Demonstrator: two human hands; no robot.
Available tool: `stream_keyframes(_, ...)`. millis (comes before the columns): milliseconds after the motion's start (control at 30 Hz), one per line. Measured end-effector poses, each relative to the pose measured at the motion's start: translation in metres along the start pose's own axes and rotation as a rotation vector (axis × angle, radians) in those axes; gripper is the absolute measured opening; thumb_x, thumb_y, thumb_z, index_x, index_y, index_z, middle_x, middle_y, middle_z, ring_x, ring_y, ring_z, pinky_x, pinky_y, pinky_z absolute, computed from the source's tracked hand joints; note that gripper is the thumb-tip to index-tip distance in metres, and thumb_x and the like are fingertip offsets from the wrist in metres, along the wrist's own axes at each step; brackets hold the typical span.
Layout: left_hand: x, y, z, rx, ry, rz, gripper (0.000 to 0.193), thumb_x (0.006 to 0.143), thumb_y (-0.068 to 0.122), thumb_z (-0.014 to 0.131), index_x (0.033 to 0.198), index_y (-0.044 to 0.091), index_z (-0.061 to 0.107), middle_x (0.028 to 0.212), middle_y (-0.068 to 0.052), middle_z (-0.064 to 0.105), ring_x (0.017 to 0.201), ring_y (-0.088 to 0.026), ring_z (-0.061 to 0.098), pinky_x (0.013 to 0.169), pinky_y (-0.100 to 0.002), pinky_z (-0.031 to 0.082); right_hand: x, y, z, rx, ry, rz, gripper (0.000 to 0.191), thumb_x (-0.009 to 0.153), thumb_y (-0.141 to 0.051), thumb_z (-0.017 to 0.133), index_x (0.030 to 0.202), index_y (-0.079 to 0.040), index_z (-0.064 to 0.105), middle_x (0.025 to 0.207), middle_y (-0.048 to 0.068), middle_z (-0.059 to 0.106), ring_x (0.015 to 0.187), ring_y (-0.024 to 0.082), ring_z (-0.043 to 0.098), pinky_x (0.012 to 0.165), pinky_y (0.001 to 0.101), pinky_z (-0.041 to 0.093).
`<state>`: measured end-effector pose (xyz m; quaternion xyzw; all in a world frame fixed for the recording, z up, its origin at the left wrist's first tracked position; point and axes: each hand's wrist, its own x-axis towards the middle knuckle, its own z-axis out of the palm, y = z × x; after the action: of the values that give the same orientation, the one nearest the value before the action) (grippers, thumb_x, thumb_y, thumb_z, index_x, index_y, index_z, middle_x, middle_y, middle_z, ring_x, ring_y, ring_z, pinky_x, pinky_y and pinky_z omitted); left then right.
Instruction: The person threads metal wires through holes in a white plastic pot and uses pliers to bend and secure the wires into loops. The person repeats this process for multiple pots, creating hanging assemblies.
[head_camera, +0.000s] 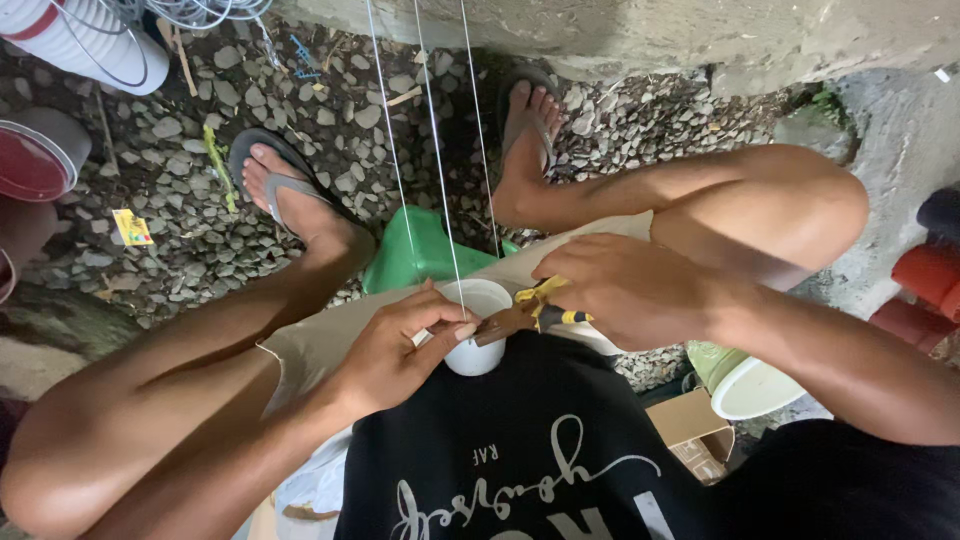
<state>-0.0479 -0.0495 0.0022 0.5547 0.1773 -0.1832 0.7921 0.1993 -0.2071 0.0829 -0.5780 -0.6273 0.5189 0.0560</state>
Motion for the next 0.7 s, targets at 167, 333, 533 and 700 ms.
stream_keyframes(167, -0.002, 0.002, 0.0, 0.034, 0.036, 0.067, 0.014, 0.097, 0.013, 0.069, 0.108, 0.005, 0.072, 0.099, -0.005, 0.076, 0.088, -0.016, 0.072, 0.108, -0.043, 0.042, 0.01, 0.008, -0.008, 0.191, -0.227, 0.117, 0.039, 0.077, -0.001, 0.064, 0.114, -0.005, 0.072, 0.118, 0.014, 0.063, 0.112, 0.034, 0.06, 0.096, 0.0452, 0.045)
stream_keyframes(333, -0.002, 0.003, -0.002, 0.098, 0.068, 0.149, 0.01, 0.097, 0.011, 0.069, 0.104, 0.005, 0.072, 0.097, -0.006, 0.076, 0.09, -0.019, 0.072, 0.119, -0.048, 0.035, 0.019, 0.004, -0.019, 0.117, -0.144, -0.021, 0.044, 0.069, 0.003, 0.063, 0.112, 0.0, 0.07, 0.122, 0.019, 0.061, 0.106, 0.039, 0.064, 0.089, 0.0476, 0.049)
stream_keyframes(533, 0.001, 0.005, -0.003, 0.086, 0.058, 0.155, 0.01, 0.097, 0.009, 0.069, 0.104, 0.003, 0.072, 0.094, -0.008, 0.076, 0.09, -0.02, 0.073, 0.122, -0.048, 0.03, 0.022, -0.013, -0.027, 0.187, -0.359, 0.307, 0.054, 0.07, 0.016, 0.058, 0.119, -0.002, 0.069, 0.114, 0.015, 0.05, 0.101, 0.03, 0.06, 0.08, 0.0406, 0.051)
stream_keyframes(700, 0.001, 0.007, -0.005, 0.093, 0.053, 0.121, 0.01, 0.097, 0.01, 0.069, 0.104, 0.004, 0.072, 0.095, -0.007, 0.075, 0.086, -0.02, 0.069, 0.09, -0.035, 0.051, 0.021, -0.019, -0.029, 0.124, -0.346, 0.259, 0.041, 0.073, 0.013, 0.062, 0.112, 0.0, 0.069, 0.105, 0.016, 0.05, 0.1, 0.029, 0.058, 0.079, 0.0396, 0.051)
